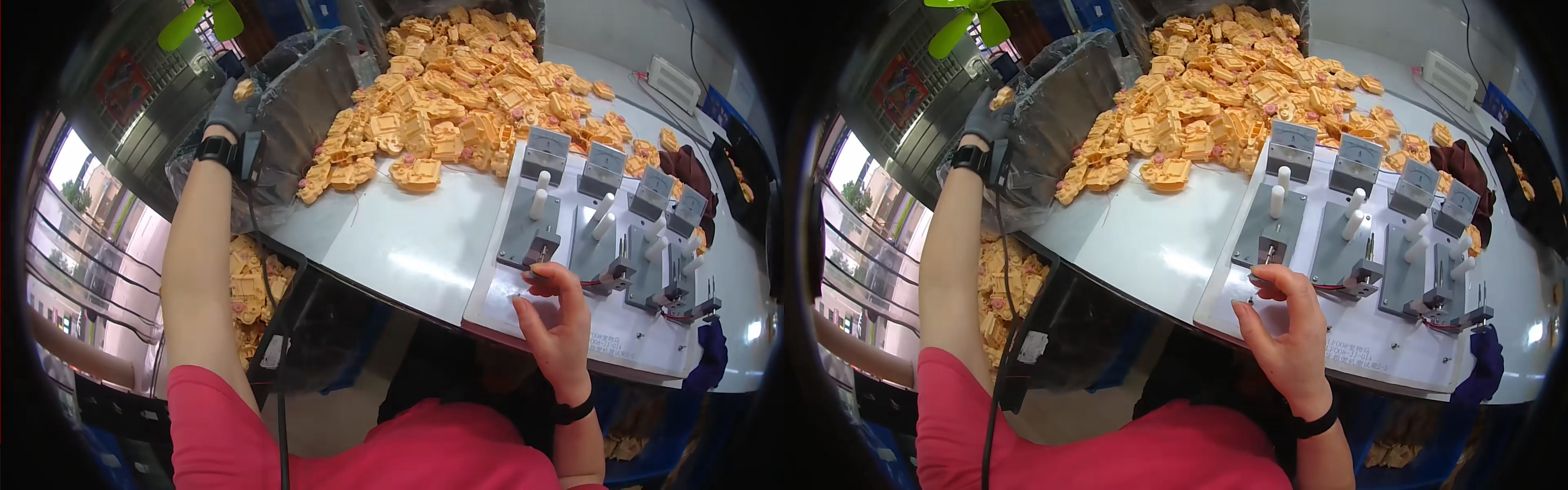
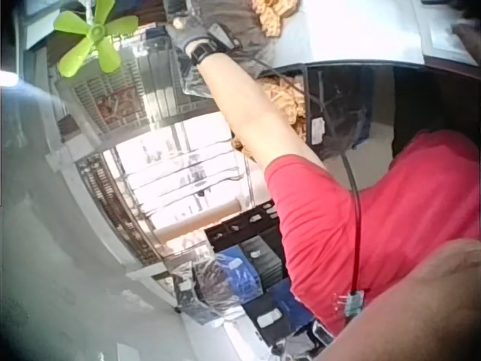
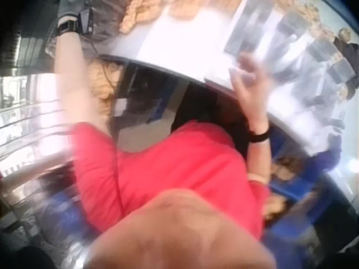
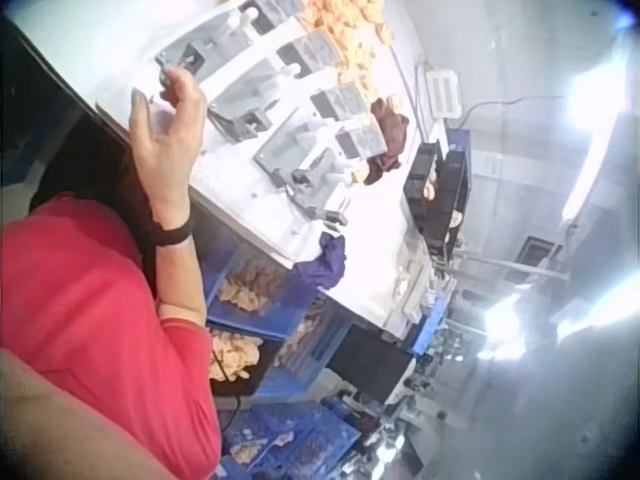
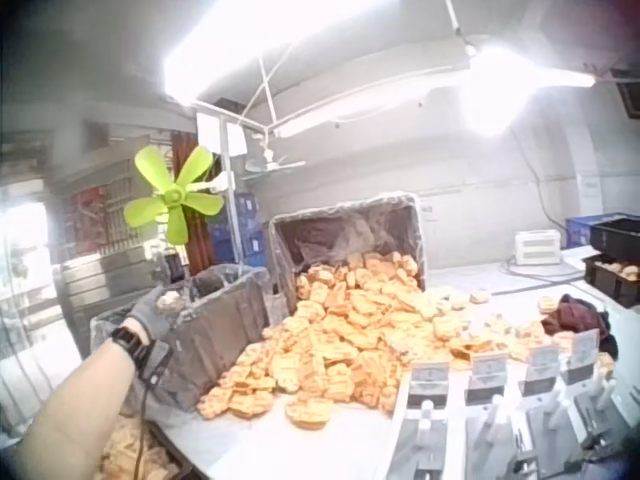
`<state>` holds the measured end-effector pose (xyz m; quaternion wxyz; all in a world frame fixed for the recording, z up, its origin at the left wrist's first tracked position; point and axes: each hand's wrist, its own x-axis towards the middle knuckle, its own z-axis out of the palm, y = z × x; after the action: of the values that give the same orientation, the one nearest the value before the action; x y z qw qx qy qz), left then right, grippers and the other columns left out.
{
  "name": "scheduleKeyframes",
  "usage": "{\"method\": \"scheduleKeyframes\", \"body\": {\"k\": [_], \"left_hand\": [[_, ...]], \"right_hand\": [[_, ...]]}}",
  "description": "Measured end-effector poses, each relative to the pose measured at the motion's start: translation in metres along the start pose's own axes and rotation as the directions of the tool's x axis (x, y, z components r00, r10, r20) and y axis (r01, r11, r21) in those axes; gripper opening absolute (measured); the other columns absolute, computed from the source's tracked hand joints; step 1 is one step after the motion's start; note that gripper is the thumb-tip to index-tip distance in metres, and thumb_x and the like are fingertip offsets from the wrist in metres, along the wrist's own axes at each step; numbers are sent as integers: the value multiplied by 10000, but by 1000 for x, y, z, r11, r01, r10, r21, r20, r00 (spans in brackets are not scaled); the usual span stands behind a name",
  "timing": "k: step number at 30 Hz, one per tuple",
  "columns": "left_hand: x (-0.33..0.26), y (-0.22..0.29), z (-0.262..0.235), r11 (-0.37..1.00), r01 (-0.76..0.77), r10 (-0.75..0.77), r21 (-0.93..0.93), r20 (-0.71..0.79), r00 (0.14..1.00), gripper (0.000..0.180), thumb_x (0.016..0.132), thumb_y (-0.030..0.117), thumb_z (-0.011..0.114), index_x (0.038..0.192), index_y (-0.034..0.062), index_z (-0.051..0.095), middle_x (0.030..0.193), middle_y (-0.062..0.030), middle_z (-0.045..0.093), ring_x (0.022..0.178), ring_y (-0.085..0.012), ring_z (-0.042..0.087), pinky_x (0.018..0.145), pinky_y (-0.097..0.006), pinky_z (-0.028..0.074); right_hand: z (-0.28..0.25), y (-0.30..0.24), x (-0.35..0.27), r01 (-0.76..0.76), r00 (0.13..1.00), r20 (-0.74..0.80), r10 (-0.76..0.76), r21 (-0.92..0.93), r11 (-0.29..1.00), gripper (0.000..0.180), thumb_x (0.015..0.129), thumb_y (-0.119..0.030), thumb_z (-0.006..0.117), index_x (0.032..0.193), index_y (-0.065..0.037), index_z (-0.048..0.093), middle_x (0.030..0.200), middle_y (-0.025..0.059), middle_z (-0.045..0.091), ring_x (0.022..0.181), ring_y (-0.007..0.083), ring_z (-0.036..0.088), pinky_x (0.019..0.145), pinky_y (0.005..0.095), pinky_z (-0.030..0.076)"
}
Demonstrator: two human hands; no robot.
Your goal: The person repeatedly picks up beige plastic mechanical components from a pile, places them into a multi-station jig, and uses a screwdriver to tighten screws. They then remove the assembled parts and place them into a blue bin. The process is repeated continuously throughout the clip.
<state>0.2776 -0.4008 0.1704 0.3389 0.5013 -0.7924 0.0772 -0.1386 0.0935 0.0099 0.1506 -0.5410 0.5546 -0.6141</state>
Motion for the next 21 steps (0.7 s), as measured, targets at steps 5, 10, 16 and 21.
{"method": "scheduleKeyframes", "body": {"k": [5,10,16,21], "left_hand": [[-45,115,45,135,441,-398,-887,360,844,485,950,135,676,1405,70,524,1225,-115,662,1086,-221,647,913,-283,533],[-102,204,109,896,245,118,-371,730,674,639,941,441,678,1458,103,515,1387,-92,584,1262,-221,551,1030,-323,440],[-124,231,171,927,328,-26,-180,844,536,996,726,569,815,1489,47,447,1380,-218,570,1223,-278,583,991,-344,493],[-150,247,155,872,404,25,-276,850,527,984,662,553,881,1421,43,517,1260,-154,623,1017,-208,640,836,-303,541]], "right_hand": [[-1,4,-3,-5,1000,-21,4,-43,999,435,806,-21,779,1208,-43,614,1069,78,650,935,191,622,857,320,505],[-2,3,-4,3,1000,-26,-4,-49,999,437,810,-15,775,1214,-37,611,1080,78,653,933,187,620,859,318,504],[0,1,-4,10,1000,-13,-12,-89,996,454,817,-28,774,1238,-41,605,1097,79,649,938,186,618,857,320,504],[-1,1,-3,31,999,-4,-32,-124,992,476,830,-51,770,1272,-50,592,1135,87,638,932,188,616,853,322,508]]}}
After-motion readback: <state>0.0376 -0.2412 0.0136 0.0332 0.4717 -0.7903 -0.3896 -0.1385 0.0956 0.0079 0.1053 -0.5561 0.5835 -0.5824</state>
